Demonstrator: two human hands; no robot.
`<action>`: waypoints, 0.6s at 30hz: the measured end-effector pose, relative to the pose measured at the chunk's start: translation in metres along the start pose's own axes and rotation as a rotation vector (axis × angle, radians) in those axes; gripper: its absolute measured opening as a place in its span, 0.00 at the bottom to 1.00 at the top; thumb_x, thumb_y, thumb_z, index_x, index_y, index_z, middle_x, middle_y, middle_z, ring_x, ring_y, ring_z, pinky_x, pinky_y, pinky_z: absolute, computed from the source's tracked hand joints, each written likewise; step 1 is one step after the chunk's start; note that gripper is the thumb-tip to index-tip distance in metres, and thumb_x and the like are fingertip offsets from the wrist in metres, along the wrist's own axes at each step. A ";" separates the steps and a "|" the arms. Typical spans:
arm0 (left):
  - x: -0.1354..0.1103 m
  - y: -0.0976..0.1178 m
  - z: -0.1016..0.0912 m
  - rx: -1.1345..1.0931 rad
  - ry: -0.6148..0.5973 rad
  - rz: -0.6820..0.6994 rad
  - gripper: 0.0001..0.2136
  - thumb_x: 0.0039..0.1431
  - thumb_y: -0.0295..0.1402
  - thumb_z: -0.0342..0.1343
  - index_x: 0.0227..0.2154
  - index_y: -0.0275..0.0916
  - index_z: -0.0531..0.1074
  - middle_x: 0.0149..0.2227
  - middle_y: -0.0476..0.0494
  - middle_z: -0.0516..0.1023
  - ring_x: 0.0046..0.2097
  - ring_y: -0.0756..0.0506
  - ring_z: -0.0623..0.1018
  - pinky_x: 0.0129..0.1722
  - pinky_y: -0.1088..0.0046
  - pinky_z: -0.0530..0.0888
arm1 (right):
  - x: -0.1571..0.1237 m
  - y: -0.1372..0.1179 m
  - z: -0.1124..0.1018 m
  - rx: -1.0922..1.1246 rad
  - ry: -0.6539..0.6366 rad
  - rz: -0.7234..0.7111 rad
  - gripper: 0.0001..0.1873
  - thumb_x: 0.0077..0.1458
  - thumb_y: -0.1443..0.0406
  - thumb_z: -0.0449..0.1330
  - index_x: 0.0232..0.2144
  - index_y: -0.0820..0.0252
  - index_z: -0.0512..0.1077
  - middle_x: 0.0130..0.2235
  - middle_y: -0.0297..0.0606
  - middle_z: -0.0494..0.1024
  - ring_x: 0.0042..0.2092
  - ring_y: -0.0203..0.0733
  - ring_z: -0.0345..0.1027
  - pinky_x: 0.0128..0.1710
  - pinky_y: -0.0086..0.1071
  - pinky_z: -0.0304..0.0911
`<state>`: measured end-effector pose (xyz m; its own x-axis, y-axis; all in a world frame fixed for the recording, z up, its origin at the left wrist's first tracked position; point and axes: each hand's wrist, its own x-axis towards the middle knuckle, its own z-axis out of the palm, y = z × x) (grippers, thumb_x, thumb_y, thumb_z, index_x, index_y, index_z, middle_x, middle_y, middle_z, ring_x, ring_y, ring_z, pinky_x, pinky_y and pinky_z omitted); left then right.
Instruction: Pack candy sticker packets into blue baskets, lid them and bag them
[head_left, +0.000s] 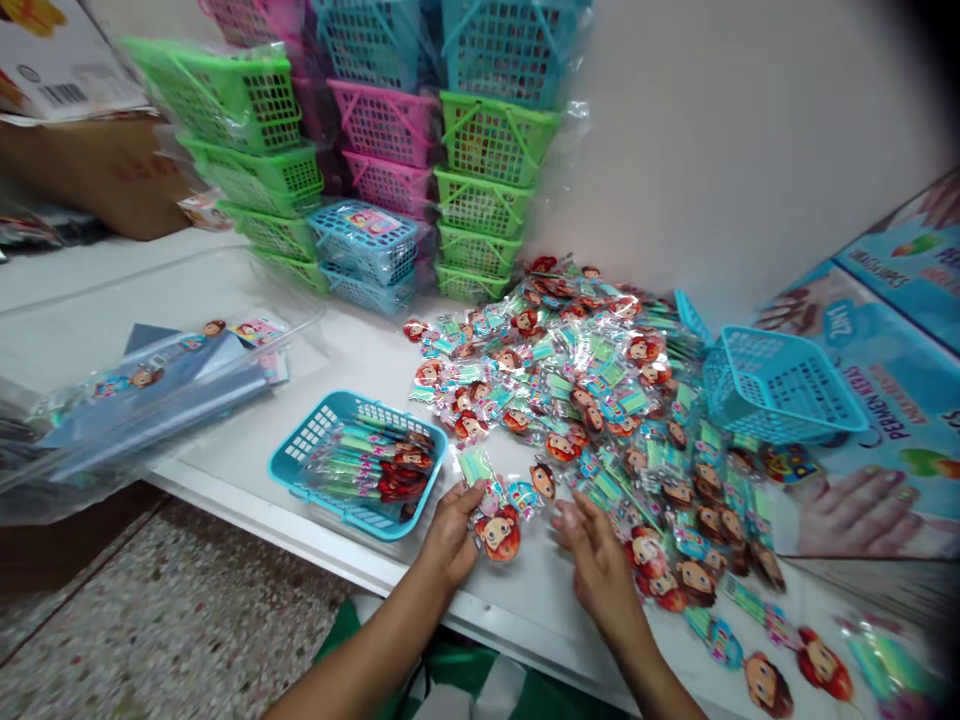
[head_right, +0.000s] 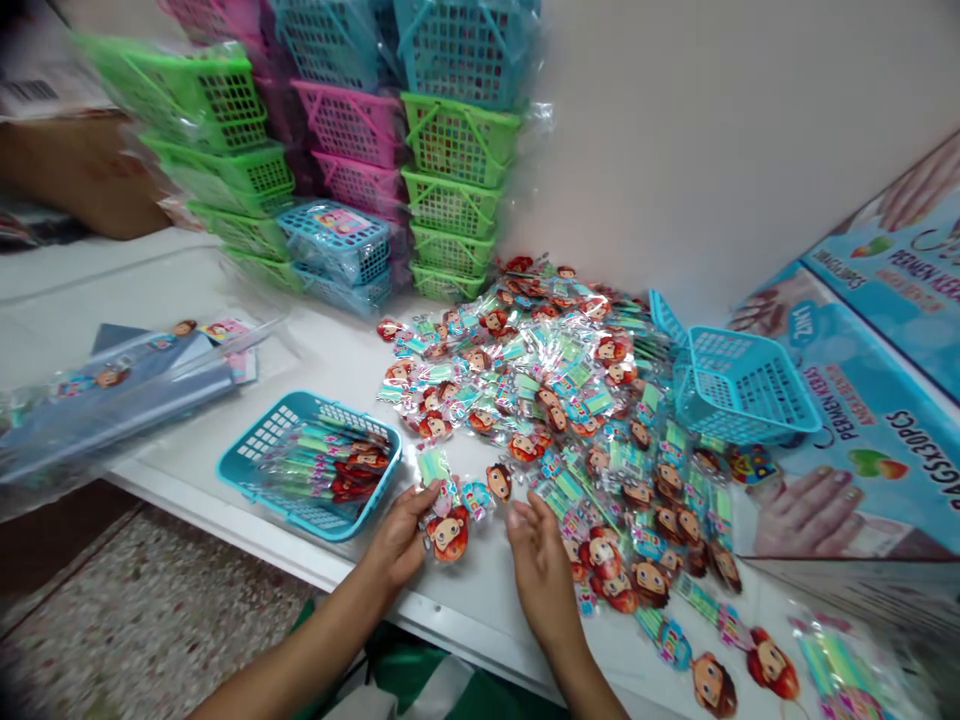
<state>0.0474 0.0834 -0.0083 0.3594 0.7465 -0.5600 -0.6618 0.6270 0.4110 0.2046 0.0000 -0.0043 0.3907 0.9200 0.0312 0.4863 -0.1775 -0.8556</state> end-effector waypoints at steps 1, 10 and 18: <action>-0.001 -0.001 0.001 0.008 -0.003 0.008 0.10 0.49 0.27 0.61 0.36 0.33 0.72 0.31 0.43 0.80 0.33 0.46 0.79 0.39 0.70 0.74 | 0.000 -0.002 0.000 0.023 -0.001 0.051 0.27 0.60 0.58 0.48 0.60 0.57 0.50 0.52 0.49 0.69 0.48 0.47 0.68 0.43 0.42 0.67; -0.022 0.000 0.012 0.145 -0.141 -0.004 0.11 0.47 0.28 0.62 0.35 0.31 0.73 0.33 0.37 0.80 0.33 0.44 0.79 0.34 0.70 0.74 | 0.043 -0.038 -0.046 -0.473 -0.622 -0.469 0.24 0.56 0.60 0.54 0.55 0.53 0.63 0.47 0.42 0.73 0.50 0.48 0.64 0.52 0.44 0.55; -0.020 0.000 0.008 0.125 -0.037 0.092 0.12 0.49 0.29 0.61 0.38 0.36 0.69 0.37 0.40 0.79 0.35 0.44 0.79 0.35 0.70 0.74 | 0.046 -0.021 -0.040 0.196 -0.240 0.199 0.21 0.54 0.49 0.54 0.43 0.56 0.64 0.28 0.30 0.72 0.23 0.34 0.62 0.21 0.26 0.55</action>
<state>0.0459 0.0703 0.0087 0.3264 0.8083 -0.4900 -0.6069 0.5767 0.5470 0.2440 0.0318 0.0358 0.2565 0.9342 -0.2478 0.2516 -0.3121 -0.9161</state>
